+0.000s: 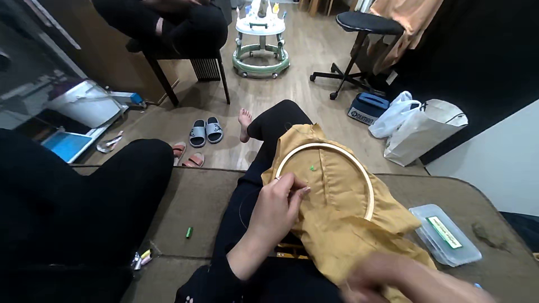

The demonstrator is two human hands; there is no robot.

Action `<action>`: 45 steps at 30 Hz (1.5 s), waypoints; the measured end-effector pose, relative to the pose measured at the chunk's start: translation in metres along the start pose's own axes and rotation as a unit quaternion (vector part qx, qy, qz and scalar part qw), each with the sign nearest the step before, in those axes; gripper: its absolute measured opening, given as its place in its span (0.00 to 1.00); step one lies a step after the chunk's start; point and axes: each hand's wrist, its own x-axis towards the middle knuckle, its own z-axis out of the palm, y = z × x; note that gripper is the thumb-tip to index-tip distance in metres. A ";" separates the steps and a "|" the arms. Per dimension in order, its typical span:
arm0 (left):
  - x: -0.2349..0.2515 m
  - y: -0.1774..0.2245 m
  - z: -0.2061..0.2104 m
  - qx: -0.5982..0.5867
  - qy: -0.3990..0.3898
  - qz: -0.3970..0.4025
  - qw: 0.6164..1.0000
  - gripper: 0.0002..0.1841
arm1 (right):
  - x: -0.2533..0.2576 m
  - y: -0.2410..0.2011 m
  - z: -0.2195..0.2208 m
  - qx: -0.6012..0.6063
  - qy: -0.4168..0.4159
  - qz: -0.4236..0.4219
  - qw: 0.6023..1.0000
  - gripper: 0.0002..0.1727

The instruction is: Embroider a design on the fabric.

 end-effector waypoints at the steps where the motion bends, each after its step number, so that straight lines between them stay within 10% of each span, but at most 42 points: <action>1: 0.000 0.001 0.000 -0.003 0.000 0.002 1.000 0.05 | 0.005 0.029 0.019 -0.067 -0.058 0.005 0.996 0.10; 8: 0.000 0.003 0.001 0.010 -0.006 0.005 1.000 0.04 | 0.020 0.089 0.105 -0.288 -0.159 0.013 0.944 0.07; 13: 0.000 -0.001 -0.003 0.014 0.008 -0.004 1.000 0.05 | 0.018 0.093 0.093 -0.213 -0.076 -0.182 0.957 0.02; 18: 0.002 -0.005 -0.014 -0.024 -0.021 -0.029 0.999 0.04 | -0.008 0.050 0.024 -0.074 -0.181 -0.001 0.981 0.05; 24: 0.004 -0.005 -0.013 -0.036 -0.023 -0.040 0.998 0.03 | 0.002 0.102 -0.002 -0.334 0.064 0.019 0.940 0.37; 45: 0.001 -0.009 -0.015 -0.036 -0.014 -0.042 0.998 0.03 | 0.044 0.150 0.045 -0.411 0.104 -0.083 0.902 0.27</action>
